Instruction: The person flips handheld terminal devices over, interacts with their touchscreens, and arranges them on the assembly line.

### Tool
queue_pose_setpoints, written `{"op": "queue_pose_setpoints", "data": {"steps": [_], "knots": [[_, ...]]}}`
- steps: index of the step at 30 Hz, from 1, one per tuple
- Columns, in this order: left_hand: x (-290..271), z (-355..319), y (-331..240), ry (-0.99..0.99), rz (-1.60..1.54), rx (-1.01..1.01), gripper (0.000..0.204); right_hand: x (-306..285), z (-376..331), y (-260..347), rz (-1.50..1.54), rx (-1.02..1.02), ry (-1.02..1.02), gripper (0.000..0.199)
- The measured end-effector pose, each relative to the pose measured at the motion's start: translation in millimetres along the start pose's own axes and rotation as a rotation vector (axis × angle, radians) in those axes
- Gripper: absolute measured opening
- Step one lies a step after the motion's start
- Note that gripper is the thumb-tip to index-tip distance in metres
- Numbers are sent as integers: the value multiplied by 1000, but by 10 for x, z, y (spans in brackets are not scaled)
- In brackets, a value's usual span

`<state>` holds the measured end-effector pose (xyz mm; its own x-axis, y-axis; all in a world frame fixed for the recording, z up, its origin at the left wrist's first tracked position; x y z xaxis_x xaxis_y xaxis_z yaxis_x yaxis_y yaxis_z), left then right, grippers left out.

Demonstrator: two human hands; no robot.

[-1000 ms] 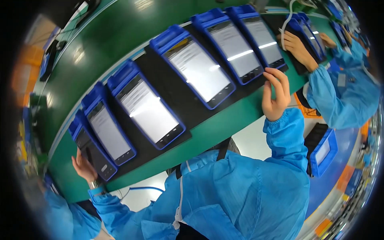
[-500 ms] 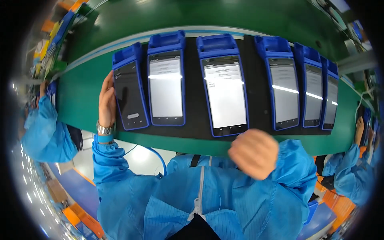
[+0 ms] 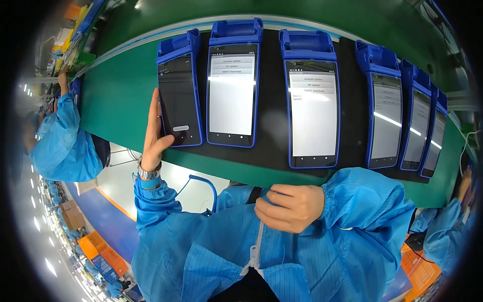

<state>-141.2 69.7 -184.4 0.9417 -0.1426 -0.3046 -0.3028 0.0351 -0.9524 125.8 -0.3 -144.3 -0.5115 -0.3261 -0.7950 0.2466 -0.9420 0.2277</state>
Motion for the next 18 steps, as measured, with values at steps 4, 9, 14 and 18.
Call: {"op": "queue_pose_setpoints", "data": {"steps": [4,9,14,18], "knots": [[-44,-12,52,-46,50,-45,100,33,-13,-81,1,97,12,13],[-42,-30,78,-43,3,-53,98,121,-4,-99,-2,132,102,11],[-56,1,12,-63,73,-45,92,185,8,-159,19,182,179,12],[-120,91,-34,-159,64,-36,82,190,4,-161,31,187,177,12]]}}
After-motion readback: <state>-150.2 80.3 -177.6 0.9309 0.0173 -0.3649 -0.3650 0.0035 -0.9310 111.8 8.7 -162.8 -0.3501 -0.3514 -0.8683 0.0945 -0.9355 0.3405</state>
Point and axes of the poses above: each hand's wrist, its own z-axis towards the middle knuckle, its own x-axis out of the palm, y = z × x, the point moved 8 cm from there along z, towards the middle knuckle, and after that the axes turned 9 degrees about y, right-handed, at the moved point
